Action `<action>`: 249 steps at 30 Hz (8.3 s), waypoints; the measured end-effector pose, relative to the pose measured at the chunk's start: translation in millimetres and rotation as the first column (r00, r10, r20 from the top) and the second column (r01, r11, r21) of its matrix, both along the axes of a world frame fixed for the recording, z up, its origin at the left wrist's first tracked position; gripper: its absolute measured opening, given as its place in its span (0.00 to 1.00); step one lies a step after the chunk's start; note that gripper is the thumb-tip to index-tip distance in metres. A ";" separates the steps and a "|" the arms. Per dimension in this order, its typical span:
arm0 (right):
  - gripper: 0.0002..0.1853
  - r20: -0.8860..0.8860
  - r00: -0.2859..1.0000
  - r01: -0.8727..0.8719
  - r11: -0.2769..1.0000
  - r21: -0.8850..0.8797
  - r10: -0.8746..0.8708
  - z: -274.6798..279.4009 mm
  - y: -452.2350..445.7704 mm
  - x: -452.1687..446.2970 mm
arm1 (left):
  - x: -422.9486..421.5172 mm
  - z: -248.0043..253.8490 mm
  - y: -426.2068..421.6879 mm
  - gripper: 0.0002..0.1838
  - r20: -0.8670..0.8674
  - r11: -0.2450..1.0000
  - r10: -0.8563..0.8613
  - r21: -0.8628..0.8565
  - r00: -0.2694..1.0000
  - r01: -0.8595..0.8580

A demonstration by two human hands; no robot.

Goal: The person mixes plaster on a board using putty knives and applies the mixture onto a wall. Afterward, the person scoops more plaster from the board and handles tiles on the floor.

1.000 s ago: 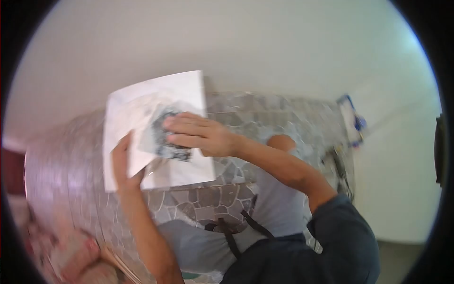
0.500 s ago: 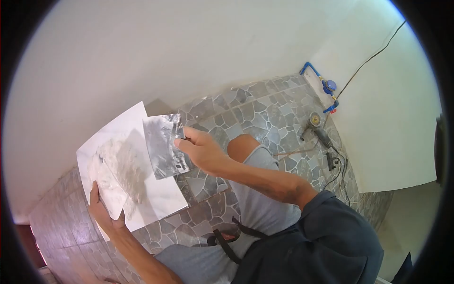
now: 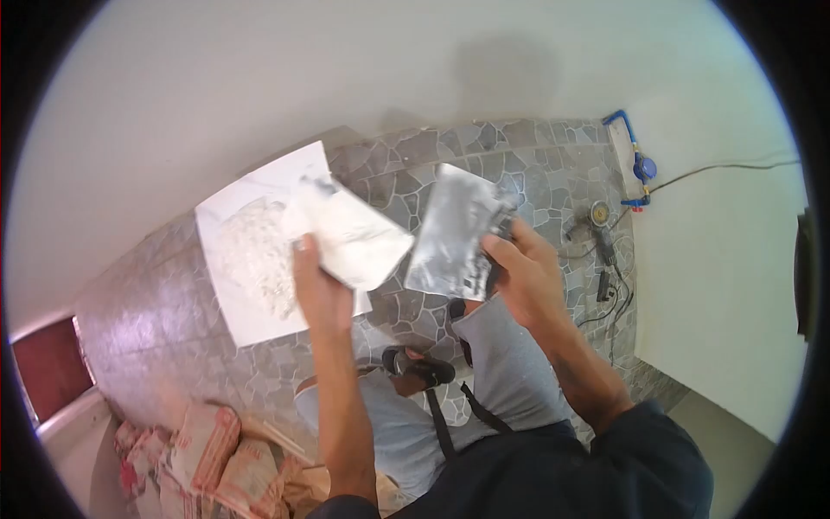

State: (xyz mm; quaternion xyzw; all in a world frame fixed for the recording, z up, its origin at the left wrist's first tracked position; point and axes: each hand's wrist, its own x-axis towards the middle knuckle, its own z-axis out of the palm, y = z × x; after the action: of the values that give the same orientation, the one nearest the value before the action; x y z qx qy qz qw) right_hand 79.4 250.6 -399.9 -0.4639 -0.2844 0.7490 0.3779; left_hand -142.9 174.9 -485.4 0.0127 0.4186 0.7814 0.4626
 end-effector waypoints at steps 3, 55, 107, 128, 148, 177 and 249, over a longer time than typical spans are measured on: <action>0.15 0.066 0.998 0.026 0.999 -0.018 -0.025 75.1 -3.2 25.3 | 37.4 93.9 24.8 0.24 0.042 0.998 -0.040 0.040 0.998 0.038; 0.16 -0.443 0.747 0.530 0.846 -0.053 -0.496 314.6 -60.2 44.9 | 5.4 344.8 171.2 0.22 -0.841 0.335 0.505 -0.016 -0.194 0.942; 0.13 -0.194 0.790 0.577 0.812 -0.087 -0.582 -284.1 182.5 -130.3 | -174.7 164.7 -65.9 0.22 -0.336 0.555 -0.828 -0.601 0.449 0.575; 0.14 -0.228 0.788 0.563 0.819 -0.109 -0.572 -49.6 130.8 -111.6 | -160.0 274.3 -39.8 0.17 -0.407 0.304 -0.905 -0.819 -0.121 0.487; 0.13 -0.173 0.800 0.586 0.810 0.015 -0.575 268.7 93.0 -69.7 | -136.7 338.5 3.9 0.21 -0.226 0.301 -0.952 -0.573 0.206 0.763; 0.13 -0.384 0.782 0.623 0.650 0.435 -0.492 552.9 -6.6 -9.1 | -108.2 378.6 18.8 0.21 -0.418 0.326 -0.900 -0.456 0.124 0.828; 0.13 -0.258 0.846 0.531 0.779 0.332 -0.466 477.6 69.5 -7.0 | -99.1 362.2 22.4 0.20 -0.294 0.319 -0.936 -0.486 0.191 0.814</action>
State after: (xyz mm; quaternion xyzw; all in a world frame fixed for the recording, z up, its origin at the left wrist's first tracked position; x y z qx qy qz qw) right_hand 72.4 320.1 77.6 -0.3752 -0.2631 0.5844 0.6697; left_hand -242.0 197.2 -123.2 0.4138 0.5268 0.2818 0.6869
